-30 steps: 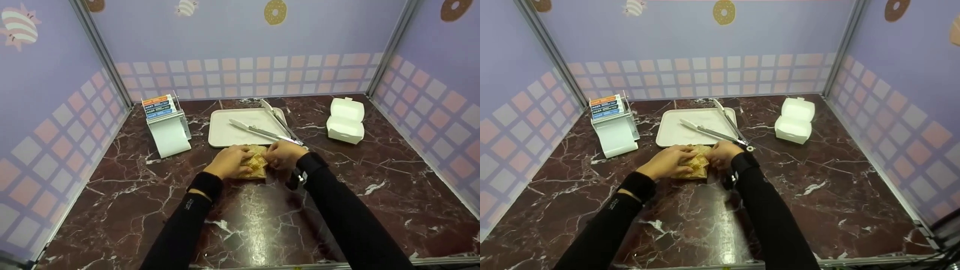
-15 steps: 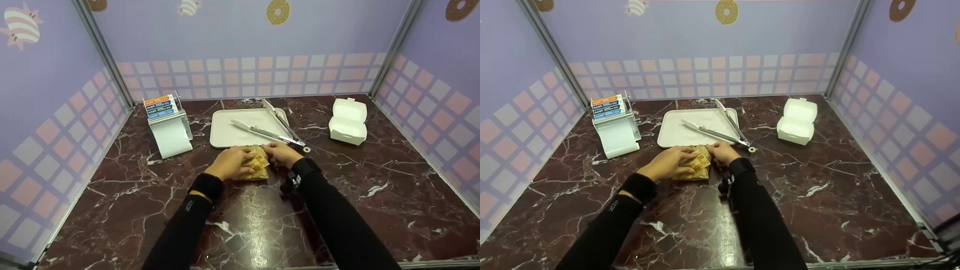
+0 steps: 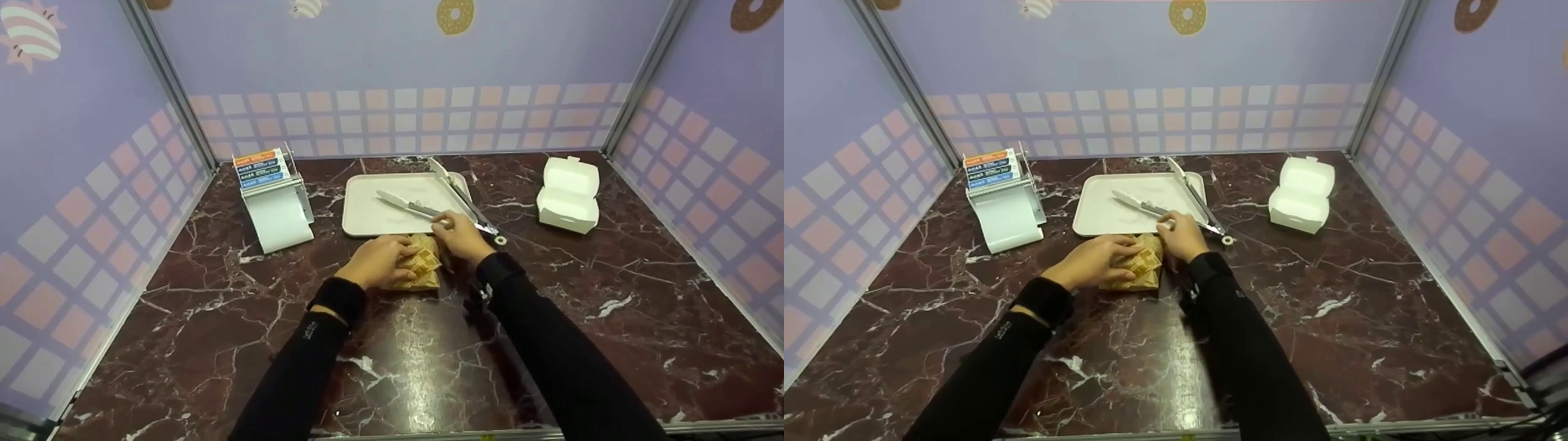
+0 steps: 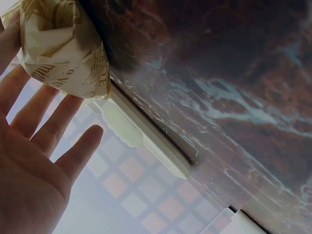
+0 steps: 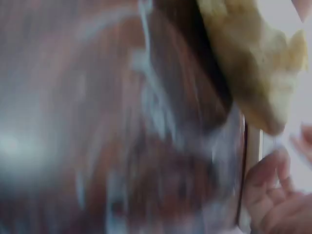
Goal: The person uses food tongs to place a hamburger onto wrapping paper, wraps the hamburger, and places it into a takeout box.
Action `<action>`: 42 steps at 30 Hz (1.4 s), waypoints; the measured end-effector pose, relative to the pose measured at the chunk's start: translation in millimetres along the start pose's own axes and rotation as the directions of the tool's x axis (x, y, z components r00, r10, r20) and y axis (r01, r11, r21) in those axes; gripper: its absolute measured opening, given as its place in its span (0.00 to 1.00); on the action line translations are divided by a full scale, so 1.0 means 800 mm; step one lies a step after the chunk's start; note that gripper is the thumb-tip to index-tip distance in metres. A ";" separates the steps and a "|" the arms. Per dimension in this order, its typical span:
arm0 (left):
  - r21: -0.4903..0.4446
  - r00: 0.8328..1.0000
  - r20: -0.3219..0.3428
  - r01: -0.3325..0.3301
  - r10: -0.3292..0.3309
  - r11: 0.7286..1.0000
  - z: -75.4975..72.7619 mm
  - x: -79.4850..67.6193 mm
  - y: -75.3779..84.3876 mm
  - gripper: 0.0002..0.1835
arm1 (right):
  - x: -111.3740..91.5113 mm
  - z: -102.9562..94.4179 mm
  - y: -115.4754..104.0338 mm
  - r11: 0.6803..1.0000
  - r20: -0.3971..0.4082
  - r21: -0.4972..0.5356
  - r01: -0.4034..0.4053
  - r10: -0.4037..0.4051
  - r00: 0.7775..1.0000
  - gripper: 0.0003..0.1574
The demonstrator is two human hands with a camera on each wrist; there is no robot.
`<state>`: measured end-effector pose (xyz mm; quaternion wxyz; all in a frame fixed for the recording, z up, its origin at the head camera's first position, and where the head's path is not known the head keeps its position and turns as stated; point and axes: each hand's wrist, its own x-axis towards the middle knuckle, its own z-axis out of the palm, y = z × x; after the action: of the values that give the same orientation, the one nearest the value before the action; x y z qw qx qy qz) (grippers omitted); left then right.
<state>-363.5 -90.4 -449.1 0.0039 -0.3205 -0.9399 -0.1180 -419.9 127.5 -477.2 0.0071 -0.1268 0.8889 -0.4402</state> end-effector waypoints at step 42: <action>-0.067 0.998 -0.010 0.058 -0.059 0.996 0.001 0.003 -0.005 0.32 | -0.038 -0.007 -0.050 0.977 0.225 -0.148 -0.156 0.187 0.956 0.30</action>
<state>-367.9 -91.6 -450.2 -0.0043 -0.2919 -0.9444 -0.1511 -382.6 115.8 -445.4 0.1435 -0.1010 0.9157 -0.3616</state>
